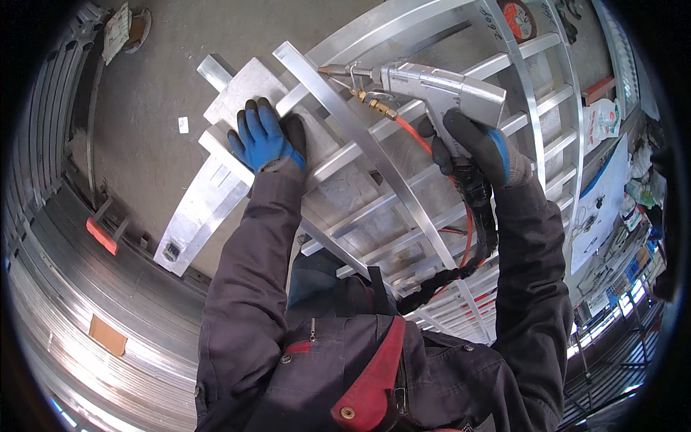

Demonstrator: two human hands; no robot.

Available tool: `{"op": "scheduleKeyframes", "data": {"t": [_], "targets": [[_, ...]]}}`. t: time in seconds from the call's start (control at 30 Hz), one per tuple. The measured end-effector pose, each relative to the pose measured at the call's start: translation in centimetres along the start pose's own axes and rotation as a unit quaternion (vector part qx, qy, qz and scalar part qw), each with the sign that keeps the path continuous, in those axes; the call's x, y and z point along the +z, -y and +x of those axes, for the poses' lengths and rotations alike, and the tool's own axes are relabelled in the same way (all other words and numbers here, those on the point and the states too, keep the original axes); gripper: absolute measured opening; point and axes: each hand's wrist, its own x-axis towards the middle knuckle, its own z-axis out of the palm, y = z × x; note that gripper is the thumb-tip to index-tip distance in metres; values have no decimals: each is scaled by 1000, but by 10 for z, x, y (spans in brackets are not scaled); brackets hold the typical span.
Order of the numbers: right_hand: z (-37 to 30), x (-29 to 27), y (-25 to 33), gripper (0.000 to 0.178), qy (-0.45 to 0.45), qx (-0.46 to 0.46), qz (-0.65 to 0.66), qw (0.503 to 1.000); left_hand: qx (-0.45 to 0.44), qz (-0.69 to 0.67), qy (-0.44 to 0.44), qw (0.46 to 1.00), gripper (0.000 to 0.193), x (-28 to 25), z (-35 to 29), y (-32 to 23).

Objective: The person welds a metal frame using a handheld welding torch. They repeatedly position metal bars onto the frame, weld them in place, and reposition the frame to access different sections. The person wears gloves and a protective jacket while working in a workshop.

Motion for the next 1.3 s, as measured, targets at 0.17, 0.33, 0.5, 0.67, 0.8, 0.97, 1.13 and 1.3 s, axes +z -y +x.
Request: {"op": "scheduleKeyframes", "data": {"t": [0.17,0.33,0.5,0.67,0.8,0.97,1.13,1.3], "targets": [[1,0,0,47,2,-11,-3,1000,5,-12,-6,1000,66,1,1,-1],[-1,0,1,46,0,-7,-4,1000,6,10,2,1000,70,2,0,0],[-3,0,2,45,-6,7,-1,1000,8,11,0,1000,71,1,0,0],[-5,-2,3,46,-7,9,-30,999,5,21,16,1000,71,0,3,0],[-6,-3,3,47,-5,15,-34,999,-3,10,28,1000,71,-2,4,-1],[-9,-6,1,46,-7,32,-30,999,2,14,18,1000,71,-1,4,-1],[-12,-6,4,45,-3,32,-29,999,2,22,-3,1000,71,5,2,1],[-34,-2,2,47,-53,-1,-3,999,22,37,-29,999,69,10,0,4]]}}
